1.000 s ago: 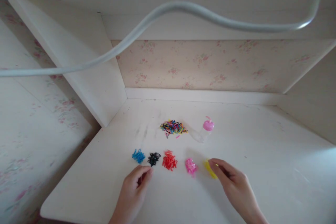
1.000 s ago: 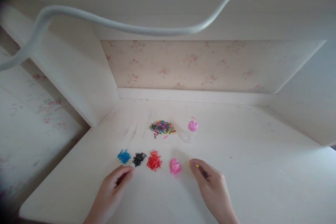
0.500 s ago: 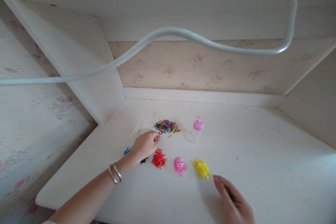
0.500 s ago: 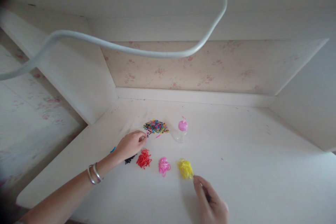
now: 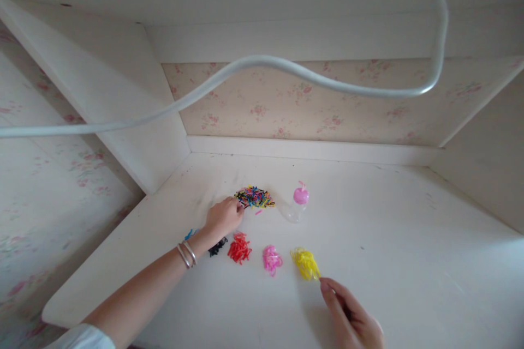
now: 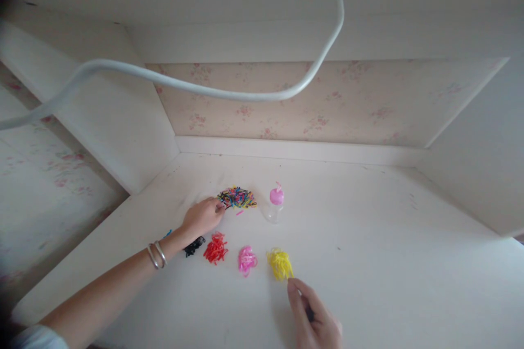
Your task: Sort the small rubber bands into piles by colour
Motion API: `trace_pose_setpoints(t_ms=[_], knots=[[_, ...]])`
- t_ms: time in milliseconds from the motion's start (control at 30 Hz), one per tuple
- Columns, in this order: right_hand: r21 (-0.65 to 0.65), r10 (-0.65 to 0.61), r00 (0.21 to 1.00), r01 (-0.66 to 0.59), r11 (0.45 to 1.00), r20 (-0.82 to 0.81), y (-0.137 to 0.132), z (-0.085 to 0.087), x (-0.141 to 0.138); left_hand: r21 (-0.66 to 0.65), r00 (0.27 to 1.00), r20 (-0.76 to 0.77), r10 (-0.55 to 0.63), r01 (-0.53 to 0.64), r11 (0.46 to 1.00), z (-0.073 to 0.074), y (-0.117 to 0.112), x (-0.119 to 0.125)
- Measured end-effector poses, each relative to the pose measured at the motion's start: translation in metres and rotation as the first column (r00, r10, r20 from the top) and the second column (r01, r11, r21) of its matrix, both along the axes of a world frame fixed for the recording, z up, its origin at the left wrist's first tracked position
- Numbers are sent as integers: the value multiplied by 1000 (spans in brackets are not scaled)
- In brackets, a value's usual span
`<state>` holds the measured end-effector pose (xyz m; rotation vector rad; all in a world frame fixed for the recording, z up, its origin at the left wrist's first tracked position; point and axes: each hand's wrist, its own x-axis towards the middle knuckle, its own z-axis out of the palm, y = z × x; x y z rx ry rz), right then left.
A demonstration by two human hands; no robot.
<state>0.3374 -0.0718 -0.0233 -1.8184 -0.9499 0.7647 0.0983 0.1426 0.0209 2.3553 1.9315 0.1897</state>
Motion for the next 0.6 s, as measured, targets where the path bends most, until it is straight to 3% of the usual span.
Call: trace_pose_setpoints(t_ms=[167, 333, 467, 600], knots=[[-22, -52, 998, 52, 998, -28, -1, -4, 2, 14, 1000, 2, 12, -12, 1000, 2, 3, -4], [-24, -89, 993, 87, 996, -82, -3, -1, 1, 56, 1000, 16, 19, -20, 998, 15, -8, -8], [-28, -103, 991, 101, 994, -85, -3, 0, -1, 96, 999, 22, -46, 44, 994, 25, -43, -2], [-18, -88, 995, 88, 996, -54, -1, 0, -4, 146, 978, 35, -205, 198, 969, 25, -88, 12]])
